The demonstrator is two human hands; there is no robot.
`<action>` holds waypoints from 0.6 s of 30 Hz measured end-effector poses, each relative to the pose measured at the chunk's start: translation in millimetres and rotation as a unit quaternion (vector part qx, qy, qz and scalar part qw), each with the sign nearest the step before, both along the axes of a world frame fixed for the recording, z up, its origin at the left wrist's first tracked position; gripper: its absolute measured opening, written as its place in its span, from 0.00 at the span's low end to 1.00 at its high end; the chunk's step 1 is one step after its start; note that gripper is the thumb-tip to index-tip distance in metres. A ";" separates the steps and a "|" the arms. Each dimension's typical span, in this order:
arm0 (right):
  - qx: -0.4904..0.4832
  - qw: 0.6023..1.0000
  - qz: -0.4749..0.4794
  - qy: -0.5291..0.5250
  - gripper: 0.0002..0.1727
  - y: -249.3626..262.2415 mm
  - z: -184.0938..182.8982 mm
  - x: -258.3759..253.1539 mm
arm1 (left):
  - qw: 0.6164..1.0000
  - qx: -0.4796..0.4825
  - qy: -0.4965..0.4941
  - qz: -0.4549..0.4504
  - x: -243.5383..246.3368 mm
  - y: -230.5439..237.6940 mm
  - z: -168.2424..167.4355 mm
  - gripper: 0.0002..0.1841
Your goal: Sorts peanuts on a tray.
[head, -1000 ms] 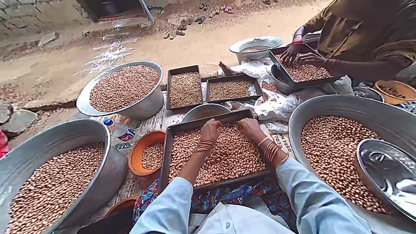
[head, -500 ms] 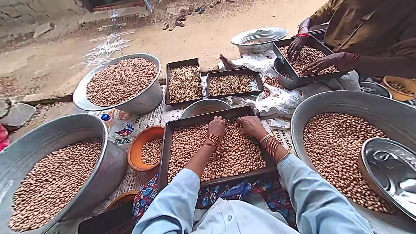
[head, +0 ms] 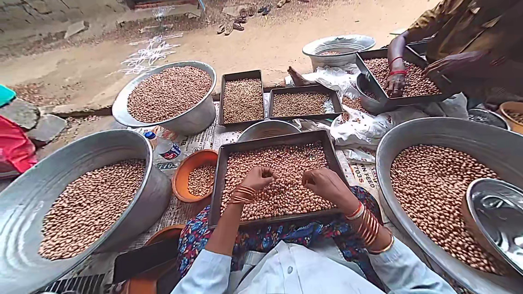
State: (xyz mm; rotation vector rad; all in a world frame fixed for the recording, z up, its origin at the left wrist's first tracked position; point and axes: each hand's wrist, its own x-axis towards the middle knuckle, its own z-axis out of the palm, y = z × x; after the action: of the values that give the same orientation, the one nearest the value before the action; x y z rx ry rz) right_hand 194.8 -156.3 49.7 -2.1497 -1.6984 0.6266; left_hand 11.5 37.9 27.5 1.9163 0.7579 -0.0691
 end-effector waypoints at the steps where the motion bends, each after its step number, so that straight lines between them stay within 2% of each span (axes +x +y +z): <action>1: -0.024 1.000 0.003 -0.017 0.09 -9.3 -1.0 -2.2 | 0.995 0.080 0.042 0.032 -16.9 11.9 8.6 0.09; 4: -0.061 0.997 0.005 -0.046 0.10 -28.0 -13.7 -7.6 | 0.931 0.294 0.135 0.169 -68.0 41.3 29.8 0.12; 6: -0.058 0.997 0.007 -0.053 0.11 -33.2 -25.2 -10.9 | 0.888 0.373 0.134 0.234 -93.4 51.6 33.2 0.13; 7: -0.060 0.997 0.010 -0.056 0.11 -33.7 -27.5 -11.7 | 0.880 0.390 0.121 0.240 -100.0 50.7 33.7 0.14; 9: -0.078 0.995 0.023 -0.064 0.11 -30.9 -23.8 -12.5 | 0.896 0.388 0.062 0.207 -98.6 34.2 29.7 0.14; 11: -0.100 0.990 0.045 -0.084 0.11 -25.1 -19.0 -11.7 | 0.934 0.332 0.001 0.130 -82.5 4.5 15.8 0.11; 13: -0.156 0.979 0.071 -0.113 0.11 -12.5 -7.5 -11.9 | 0.968 0.247 -0.003 0.034 -59.4 -28.6 3.2 0.10; 15: -0.168 0.972 0.096 -0.130 0.11 3.2 8.8 -18.8 | 0.978 0.202 0.013 -0.044 -38.2 -55.3 -8.4 0.11; 16: -0.122 0.980 0.106 -0.118 0.11 11.5 18.4 -24.4 | 0.976 0.204 0.022 -0.075 -29.8 -64.9 -12.8 0.12; 18: 0.077 0.990 0.104 -0.049 0.12 27.7 36.2 -38.8 | 0.969 0.219 0.025 -0.107 -16.1 -77.4 -18.6 0.13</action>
State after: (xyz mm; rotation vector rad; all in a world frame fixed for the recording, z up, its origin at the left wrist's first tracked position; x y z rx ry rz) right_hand 156.1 -128.6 85.8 -1.9417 -1.9731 0.4307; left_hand -4.6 -39.5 8.8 2.4232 0.6327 -0.0891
